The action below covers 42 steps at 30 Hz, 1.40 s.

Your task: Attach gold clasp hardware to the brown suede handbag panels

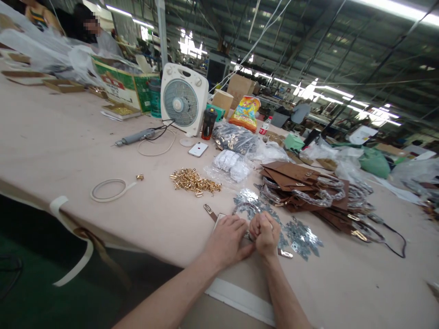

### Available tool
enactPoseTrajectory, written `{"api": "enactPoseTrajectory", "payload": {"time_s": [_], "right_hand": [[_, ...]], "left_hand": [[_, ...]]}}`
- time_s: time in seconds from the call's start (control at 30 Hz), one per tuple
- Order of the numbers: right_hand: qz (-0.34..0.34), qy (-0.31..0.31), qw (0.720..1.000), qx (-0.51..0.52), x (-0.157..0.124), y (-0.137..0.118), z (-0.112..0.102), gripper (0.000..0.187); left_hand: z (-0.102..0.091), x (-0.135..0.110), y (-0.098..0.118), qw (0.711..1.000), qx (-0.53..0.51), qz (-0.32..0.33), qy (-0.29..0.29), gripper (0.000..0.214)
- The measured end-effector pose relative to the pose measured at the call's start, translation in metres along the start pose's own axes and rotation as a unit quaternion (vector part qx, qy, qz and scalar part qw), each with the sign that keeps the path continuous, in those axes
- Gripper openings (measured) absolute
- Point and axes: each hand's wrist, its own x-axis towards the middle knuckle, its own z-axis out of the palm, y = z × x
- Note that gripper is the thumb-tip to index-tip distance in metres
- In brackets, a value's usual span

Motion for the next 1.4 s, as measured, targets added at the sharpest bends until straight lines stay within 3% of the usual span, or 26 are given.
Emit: {"api": "enactPoseTrajectory", "payload": {"time_s": [0.17,0.37,0.57,0.87,1.07,1.17,1.3,1.4], "right_hand": [[-0.049,0.011,0.998,0.044,0.004,-0.013,0.0,0.038],[0.035,0.016,0.999,0.022,0.005,0.007,-0.01,0.042],[0.017,0.045,0.993,0.108,0.025,-0.006,-0.016,0.036],[0.12,-0.005,0.986,0.112,0.04,0.023,-0.003,0.038],[0.153,-0.059,0.979,0.12,0.041,0.024,-0.005,0.04],[0.139,-0.109,0.981,0.077,0.035,0.023,-0.003,0.042],[0.057,-0.193,0.977,-0.069,0.021,0.024,-0.001,0.043],[0.024,-0.192,0.978,-0.083,0.013,0.024,-0.002,0.042]], "left_hand": [[0.001,0.0,0.0,1.0,0.005,0.0,-0.002,0.052],[0.0,0.001,0.001,1.0,-0.004,-0.001,0.003,0.046],[0.011,-0.003,-0.014,0.997,-0.057,0.004,0.049,0.053],[0.006,0.001,-0.017,0.992,-0.116,0.014,0.042,0.036],[-0.002,0.005,-0.012,0.992,-0.118,0.026,0.024,0.02],[-0.002,0.005,-0.012,0.99,-0.133,0.028,0.025,0.019],[-0.001,0.004,-0.016,0.985,-0.163,0.034,0.045,0.015],[-0.001,0.002,-0.016,0.986,-0.156,0.034,0.042,0.018]]}}
